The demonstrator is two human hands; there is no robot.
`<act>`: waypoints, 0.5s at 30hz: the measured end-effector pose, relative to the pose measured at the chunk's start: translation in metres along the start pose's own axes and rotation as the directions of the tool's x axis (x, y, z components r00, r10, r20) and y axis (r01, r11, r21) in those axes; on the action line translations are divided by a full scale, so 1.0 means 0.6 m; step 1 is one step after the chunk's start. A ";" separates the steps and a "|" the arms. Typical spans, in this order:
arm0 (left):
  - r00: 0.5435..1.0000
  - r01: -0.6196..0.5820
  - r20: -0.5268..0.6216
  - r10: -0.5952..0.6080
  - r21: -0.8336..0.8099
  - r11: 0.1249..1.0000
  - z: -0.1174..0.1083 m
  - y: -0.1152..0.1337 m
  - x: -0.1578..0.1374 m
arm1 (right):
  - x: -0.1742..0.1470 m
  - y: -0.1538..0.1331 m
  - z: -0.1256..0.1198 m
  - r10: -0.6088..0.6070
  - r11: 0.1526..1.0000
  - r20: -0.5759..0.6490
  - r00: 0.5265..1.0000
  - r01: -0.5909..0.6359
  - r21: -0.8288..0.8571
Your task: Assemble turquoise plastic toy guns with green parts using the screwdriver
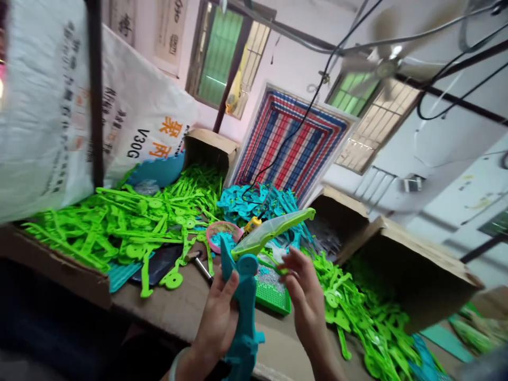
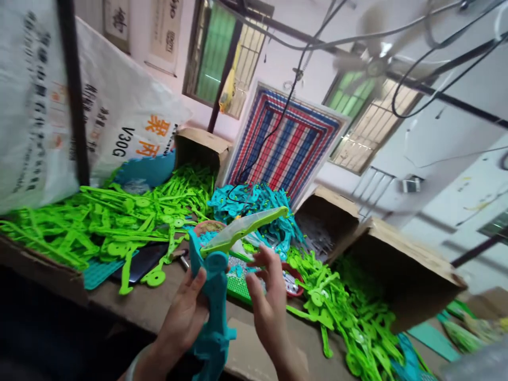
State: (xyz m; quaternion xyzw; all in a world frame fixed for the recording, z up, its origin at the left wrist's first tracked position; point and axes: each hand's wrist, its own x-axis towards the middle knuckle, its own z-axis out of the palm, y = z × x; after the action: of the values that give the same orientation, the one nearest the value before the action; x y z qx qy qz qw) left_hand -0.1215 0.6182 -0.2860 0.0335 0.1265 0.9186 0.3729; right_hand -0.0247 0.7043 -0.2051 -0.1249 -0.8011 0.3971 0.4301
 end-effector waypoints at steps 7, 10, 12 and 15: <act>0.993 0.067 -0.098 -0.061 0.066 0.996 -0.030 -0.003 -0.020 | 0.087 -0.011 0.106 0.116 0.923 -0.284 0.952 0.003 0.386; 0.985 0.115 -0.144 -0.094 0.146 0.983 -0.047 -0.001 -0.032 | 0.085 -0.007 0.114 0.270 0.839 -0.183 0.945 -0.138 0.526; 0.983 0.116 -0.160 -0.091 0.155 0.981 -0.053 0.001 -0.038 | 0.078 -0.002 0.106 0.326 0.764 -0.104 0.940 -0.197 0.614; 0.984 0.077 -0.173 -0.053 0.139 0.987 -0.056 0.001 -0.043 | 0.055 0.019 0.085 0.405 0.659 -0.157 0.901 -0.168 0.734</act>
State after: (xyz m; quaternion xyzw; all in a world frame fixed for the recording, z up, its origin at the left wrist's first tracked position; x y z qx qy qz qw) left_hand -0.1084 0.5930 -0.3173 -0.0214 0.2250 0.8938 0.3874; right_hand -0.0864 0.7027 -0.2105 -0.1376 -0.4808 0.7109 0.4945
